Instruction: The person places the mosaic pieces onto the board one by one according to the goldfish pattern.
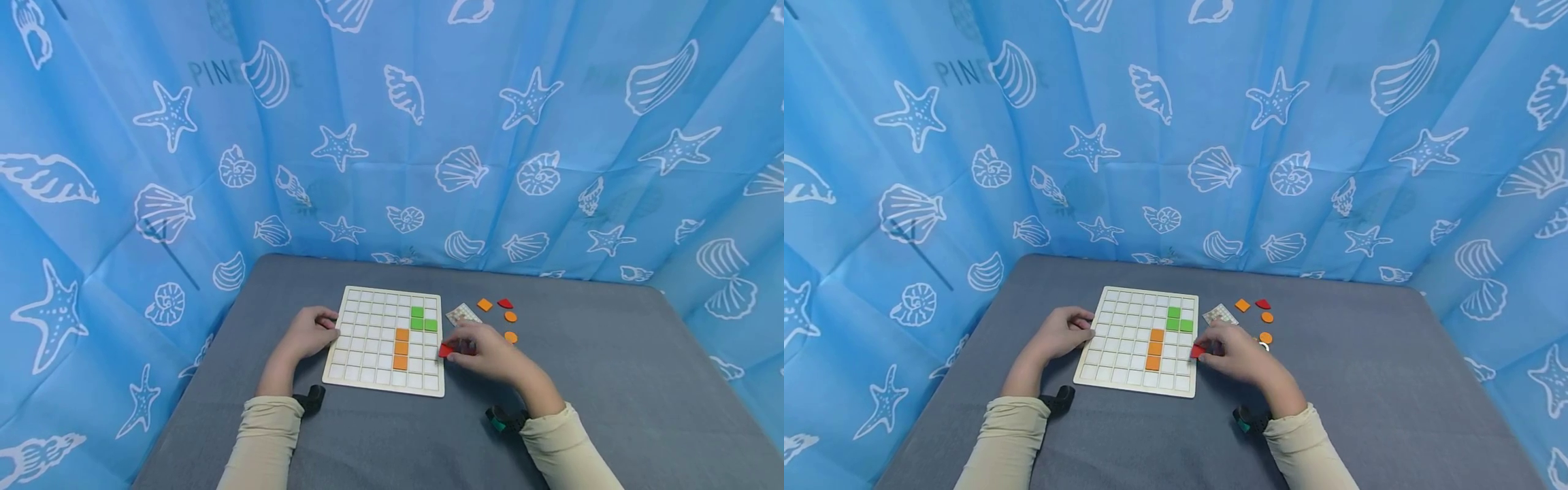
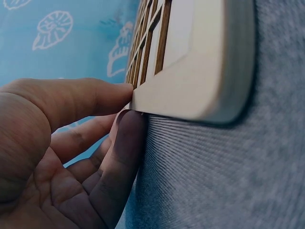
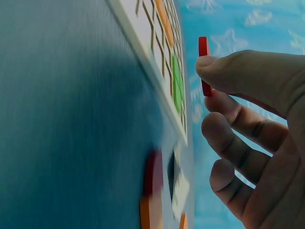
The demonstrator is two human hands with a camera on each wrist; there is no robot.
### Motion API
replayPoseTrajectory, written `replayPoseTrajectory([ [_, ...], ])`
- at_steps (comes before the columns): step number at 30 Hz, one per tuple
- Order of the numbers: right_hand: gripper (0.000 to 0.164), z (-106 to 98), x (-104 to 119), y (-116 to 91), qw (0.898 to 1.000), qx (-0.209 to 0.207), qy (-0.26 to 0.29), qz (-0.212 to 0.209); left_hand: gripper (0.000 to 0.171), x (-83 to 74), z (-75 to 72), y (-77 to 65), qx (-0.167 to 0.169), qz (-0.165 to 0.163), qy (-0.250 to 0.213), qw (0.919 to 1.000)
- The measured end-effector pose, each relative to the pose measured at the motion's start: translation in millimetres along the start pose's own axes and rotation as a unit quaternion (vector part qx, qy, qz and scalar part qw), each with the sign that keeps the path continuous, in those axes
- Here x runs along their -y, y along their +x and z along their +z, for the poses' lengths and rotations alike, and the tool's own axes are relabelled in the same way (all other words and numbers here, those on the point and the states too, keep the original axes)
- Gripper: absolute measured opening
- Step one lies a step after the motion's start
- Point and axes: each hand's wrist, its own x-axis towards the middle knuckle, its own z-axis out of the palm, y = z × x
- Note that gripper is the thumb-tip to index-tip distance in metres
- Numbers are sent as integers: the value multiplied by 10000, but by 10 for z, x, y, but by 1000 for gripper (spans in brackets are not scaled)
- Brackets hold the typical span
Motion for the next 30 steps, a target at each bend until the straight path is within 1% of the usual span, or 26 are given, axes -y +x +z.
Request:
replayPoseTrajectory([
  [5,19,135,123,163,9987,143,-200,-446,35,-8,6,4,-43,-53,-13,10000],
  [7,19,178,159,201,9982,208,-222,-513,35,-17,7,-4,-20,-38,-4,10000],
  [14,18,287,235,266,9972,553,44,-494,35,-26,-6,-9,43,19,-77,10000],
  [22,15,362,219,328,9963,674,-20,-534,35,-25,-15,-10,49,30,-83,9999],
  [30,16,369,221,339,9961,711,33,-519,35,-23,-20,-20,27,5,-65,10000],
])
